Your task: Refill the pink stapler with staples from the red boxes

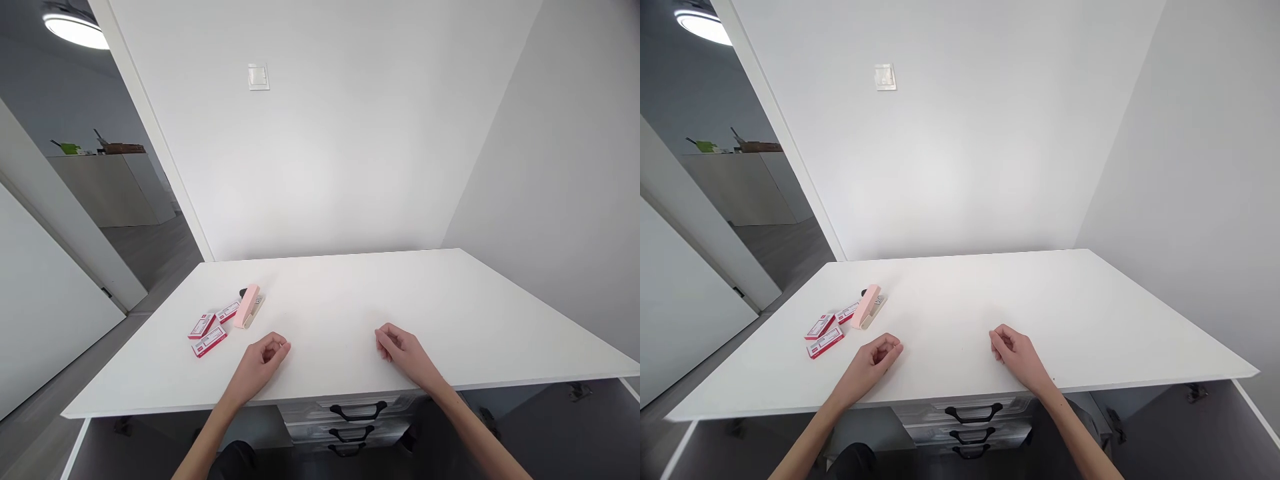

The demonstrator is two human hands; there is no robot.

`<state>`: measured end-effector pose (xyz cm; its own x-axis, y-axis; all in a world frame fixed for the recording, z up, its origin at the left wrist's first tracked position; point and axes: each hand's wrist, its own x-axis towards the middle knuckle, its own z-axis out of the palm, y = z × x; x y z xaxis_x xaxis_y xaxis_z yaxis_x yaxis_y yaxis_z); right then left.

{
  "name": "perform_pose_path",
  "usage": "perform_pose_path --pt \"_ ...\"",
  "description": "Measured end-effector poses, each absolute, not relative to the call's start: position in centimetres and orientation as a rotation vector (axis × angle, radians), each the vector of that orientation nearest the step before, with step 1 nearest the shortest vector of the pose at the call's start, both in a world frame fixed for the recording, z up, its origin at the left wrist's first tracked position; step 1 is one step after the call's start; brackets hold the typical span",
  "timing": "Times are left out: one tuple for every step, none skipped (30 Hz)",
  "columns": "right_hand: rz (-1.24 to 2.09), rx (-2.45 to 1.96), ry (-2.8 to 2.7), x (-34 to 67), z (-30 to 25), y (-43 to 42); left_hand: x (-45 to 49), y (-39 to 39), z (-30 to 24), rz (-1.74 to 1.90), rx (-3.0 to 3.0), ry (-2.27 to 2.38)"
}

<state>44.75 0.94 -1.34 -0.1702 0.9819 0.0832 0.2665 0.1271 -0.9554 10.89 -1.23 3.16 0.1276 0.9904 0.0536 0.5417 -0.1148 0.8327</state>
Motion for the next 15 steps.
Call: perform_pose_path --pt "1.093 -1.258 -1.579 44.8 -1.4 1.0 10.8 -1.2 3.0 0.878 1.722 1.504" --pt "1.087 -1.265 -1.574 44.9 -1.6 1.0 10.6 -1.2 3.0 0.892 1.705 1.515" --pt "1.077 -1.273 -1.567 44.9 -1.7 1.0 10.5 -1.2 2.9 0.905 1.691 1.523" --pt "1.061 -1.283 -1.563 45.0 -1.9 1.0 10.4 -1.2 2.8 0.914 1.681 1.528" --pt "1.040 -1.296 -1.565 45.0 -2.1 1.0 10.4 -1.2 2.8 0.923 1.673 1.532" --pt "1.014 -1.308 -1.572 45.1 -2.2 1.0 10.4 -1.2 2.7 0.930 1.667 1.535" --pt "0.987 -1.321 -1.585 45.1 -2.3 1.0 10.3 -1.2 2.7 0.935 1.662 1.538" --pt "0.966 -1.330 -1.599 45.1 -2.4 1.1 10.3 -1.2 2.7 0.940 1.657 1.543" --pt "0.953 -1.337 -1.610 45.1 -2.4 1.1 10.3 -1.2 2.6 0.945 1.653 1.548" --pt "0.948 -1.342 -1.617 45.1 -2.4 1.1 10.3 -1.2 2.5 0.949 1.649 1.553" --pt "0.947 -1.347 -1.616 45.1 -2.5 1.1 10.2 -1.2 2.5 0.953 1.645 1.558" --pt "0.948 -1.351 -1.611 45.1 -2.5 1.1 10.2 -1.1 2.4 0.957 1.642 1.561" --pt "0.946 -1.355 -1.601 45.1 -2.5 1.1 10.2 -1.1 2.3 0.962 1.640 1.565" --pt "0.939 -1.356 -1.591 45.1 -2.5 1.1 10.2 -1.1 2.3 0.966 1.638 1.567" --pt "0.931 -1.355 -1.581 45.1 -2.6 1.1 10.1 -1.1 2.3 0.969 1.638 1.570"
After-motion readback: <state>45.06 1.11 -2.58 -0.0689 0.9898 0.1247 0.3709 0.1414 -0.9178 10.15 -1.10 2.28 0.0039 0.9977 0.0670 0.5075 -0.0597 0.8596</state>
